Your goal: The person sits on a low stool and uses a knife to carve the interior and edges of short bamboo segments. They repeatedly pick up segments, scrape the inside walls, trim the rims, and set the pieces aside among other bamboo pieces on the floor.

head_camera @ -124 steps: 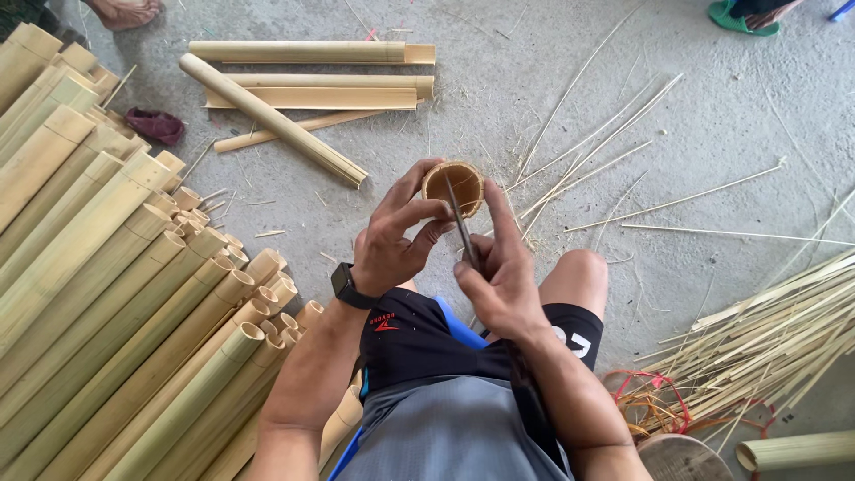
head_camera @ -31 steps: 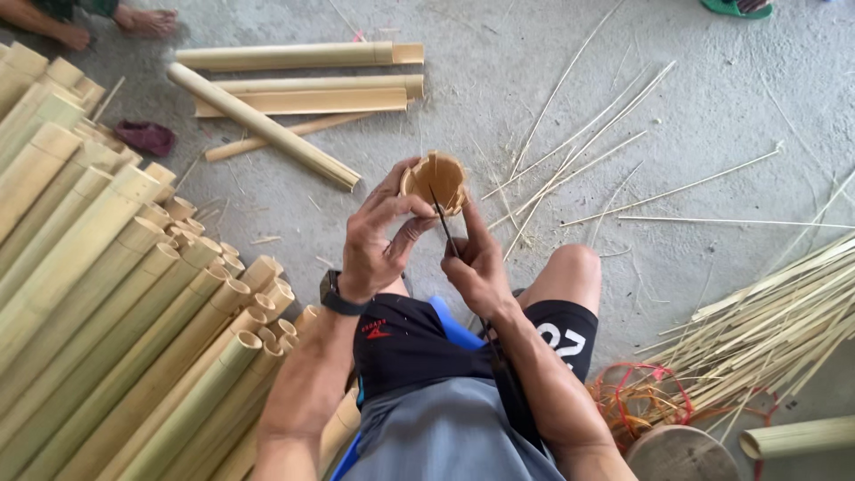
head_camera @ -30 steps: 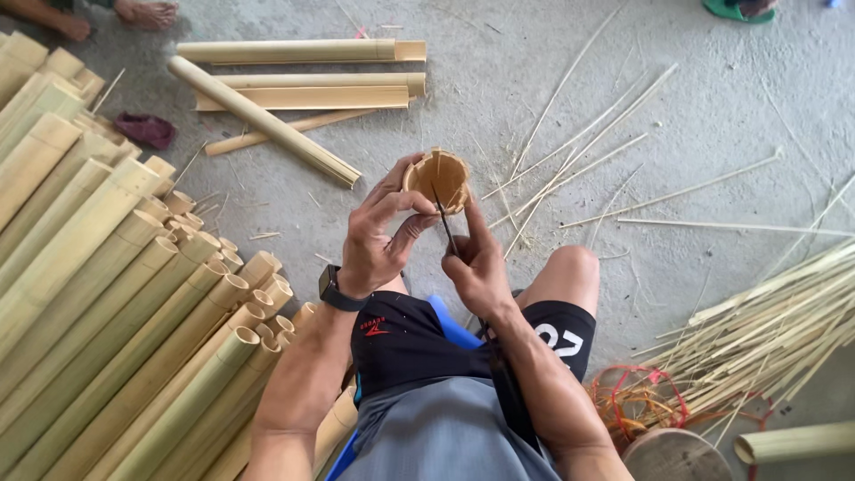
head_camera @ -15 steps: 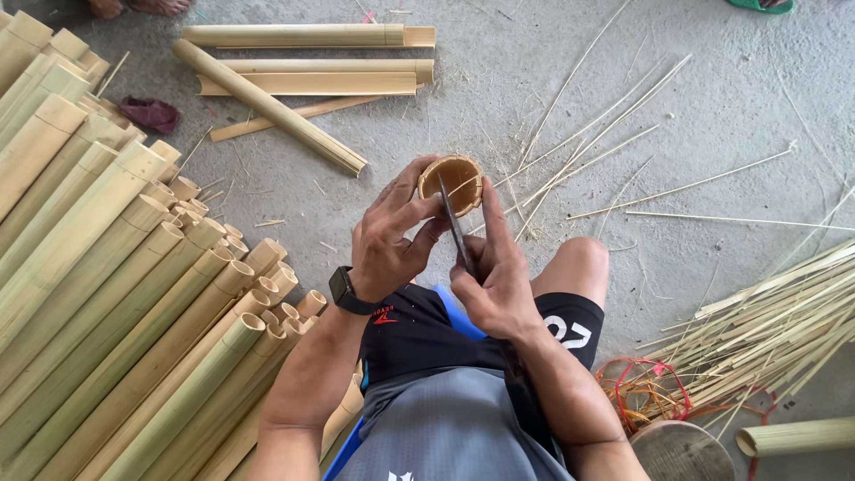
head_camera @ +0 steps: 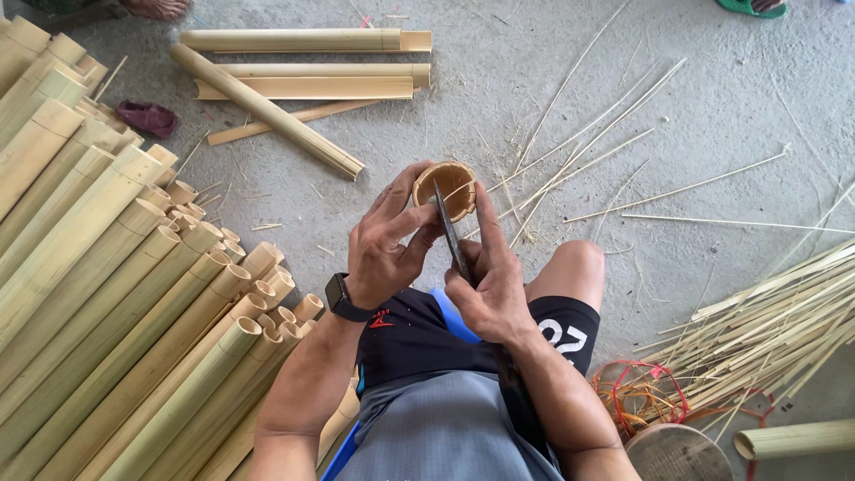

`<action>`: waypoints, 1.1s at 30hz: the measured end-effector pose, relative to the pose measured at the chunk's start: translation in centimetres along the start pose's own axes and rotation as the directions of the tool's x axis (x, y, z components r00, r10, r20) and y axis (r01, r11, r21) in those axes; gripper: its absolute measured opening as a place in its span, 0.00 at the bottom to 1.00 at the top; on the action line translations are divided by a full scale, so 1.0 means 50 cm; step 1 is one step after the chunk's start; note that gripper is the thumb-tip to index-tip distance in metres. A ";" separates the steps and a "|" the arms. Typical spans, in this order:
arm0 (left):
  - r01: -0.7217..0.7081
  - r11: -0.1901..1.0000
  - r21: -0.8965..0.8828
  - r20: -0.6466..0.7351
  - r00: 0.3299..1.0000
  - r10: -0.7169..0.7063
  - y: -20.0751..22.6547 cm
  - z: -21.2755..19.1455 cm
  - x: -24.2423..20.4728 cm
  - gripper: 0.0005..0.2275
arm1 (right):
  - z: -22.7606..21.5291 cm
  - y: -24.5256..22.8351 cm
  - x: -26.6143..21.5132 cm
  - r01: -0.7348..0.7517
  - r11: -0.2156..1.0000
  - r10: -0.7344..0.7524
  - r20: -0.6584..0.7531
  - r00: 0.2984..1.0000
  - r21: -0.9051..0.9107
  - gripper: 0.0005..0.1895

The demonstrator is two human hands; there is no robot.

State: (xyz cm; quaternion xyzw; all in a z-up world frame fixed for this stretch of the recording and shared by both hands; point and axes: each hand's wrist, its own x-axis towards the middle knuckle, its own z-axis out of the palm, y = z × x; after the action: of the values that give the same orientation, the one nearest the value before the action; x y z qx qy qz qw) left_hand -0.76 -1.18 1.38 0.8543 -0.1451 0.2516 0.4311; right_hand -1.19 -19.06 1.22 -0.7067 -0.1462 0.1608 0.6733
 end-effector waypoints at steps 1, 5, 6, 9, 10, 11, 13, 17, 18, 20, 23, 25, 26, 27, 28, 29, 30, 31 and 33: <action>-0.004 1.000 0.006 -0.007 1.000 0.004 0.004 -0.002 0.003 0.13 | 0.000 -0.008 -0.002 0.000 1.000 0.000 0.007 1.000 0.029 0.53; -0.067 0.995 -0.068 -0.021 0.998 0.066 0.018 -0.013 0.008 0.13 | -0.009 -0.042 -0.022 -0.030 0.975 0.020 0.049 0.999 0.220 0.54; -0.122 0.991 -0.058 -0.047 0.992 0.120 0.016 -0.014 0.008 0.13 | -0.011 -0.042 -0.023 -0.012 0.965 -0.004 0.060 0.998 0.261 0.54; -0.087 0.995 -0.057 -0.030 0.996 0.085 0.007 -0.002 0.010 0.12 | -0.020 -0.010 -0.006 -0.083 0.975 0.079 0.029 0.996 0.208 0.55; -0.045 0.997 -0.059 -0.009 0.999 0.045 0.004 0.003 0.008 0.11 | -0.017 0.011 0.002 -0.126 0.979 0.127 0.005 0.992 0.162 0.55; -0.023 0.996 -0.084 -0.027 0.999 0.021 -0.005 0.005 0.011 0.11 | -0.011 0.038 0.020 -0.119 0.965 0.117 0.026 0.993 0.235 0.54; 0.028 0.990 -0.141 -0.049 0.998 -0.036 -0.016 0.012 0.013 0.09 | 0.001 0.096 0.046 -0.119 0.917 0.103 0.061 0.993 0.380 0.52; -0.033 0.989 -0.147 0.012 0.999 0.035 -0.051 0.003 0.019 0.09 | 0.009 0.156 0.063 -0.148 0.985 0.138 -0.109 0.984 -0.087 0.51; -0.077 0.989 -0.127 0.014 0.997 0.079 -0.055 -0.001 0.022 0.08 | 0.003 0.151 0.058 -0.104 0.990 0.094 -0.107 0.990 -0.097 0.51; -0.084 0.987 -0.138 0.046 0.995 0.091 -0.056 -0.008 0.014 0.08 | -0.009 0.125 0.033 -0.085 0.996 0.086 -0.045 0.995 0.024 0.52; -0.053 0.983 -0.175 0.097 0.993 0.071 -0.048 -0.027 0.008 0.08 | -0.012 0.061 0.002 -0.072 0.963 0.058 0.061 0.996 0.258 0.52; -0.067 0.987 -0.143 0.085 0.993 0.080 -0.034 -0.025 0.005 0.08 | -0.016 0.026 -0.013 0.012 0.976 -0.025 0.057 0.998 0.219 0.52; -0.060 0.990 -0.128 0.076 0.995 0.070 -0.026 -0.019 0.004 0.09 | -0.017 0.014 -0.016 0.013 0.987 -0.021 0.045 0.999 0.159 0.52; -0.062 0.991 -0.115 0.065 0.995 0.070 -0.019 -0.018 0.002 0.10 | -0.013 0.006 -0.018 0.020 0.995 -0.023 0.030 0.999 0.097 0.52; -0.063 0.993 -0.102 0.054 0.996 0.069 -0.013 -0.018 0.001 0.11 | -0.006 0.001 -0.021 0.027 0.999 -0.027 0.014 1.000 0.034 0.53; -0.075 0.992 -0.098 0.050 0.996 0.080 -0.008 -0.015 0.001 0.12 | -0.005 -0.001 -0.020 0.033 0.999 -0.033 0.008 0.999 0.006 0.53; -0.086 0.992 -0.094 0.046 0.995 0.091 -0.007 -0.012 0.002 0.12 | -0.002 -0.001 -0.018 0.039 0.999 -0.039 0.002 0.999 -0.022 0.54; -0.095 0.992 -0.087 0.040 0.994 0.099 -0.006 -0.011 -0.001 0.13 | -0.001 0.001 -0.018 0.045 0.998 -0.045 0.001 0.999 -0.050 0.54; -0.091 0.992 -0.091 0.051 0.994 0.096 -0.009 -0.012 -0.005 0.13 | 0.002 0.006 -0.020 0.046 0.998 -0.046 0.010 0.999 -0.038 0.54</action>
State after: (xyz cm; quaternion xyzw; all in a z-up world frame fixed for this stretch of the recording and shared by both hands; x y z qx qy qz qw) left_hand -0.95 -0.43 1.22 0.8333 -0.2078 0.2410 0.4521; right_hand -2.15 -19.42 0.95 -0.7150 -0.1685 0.1456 0.6627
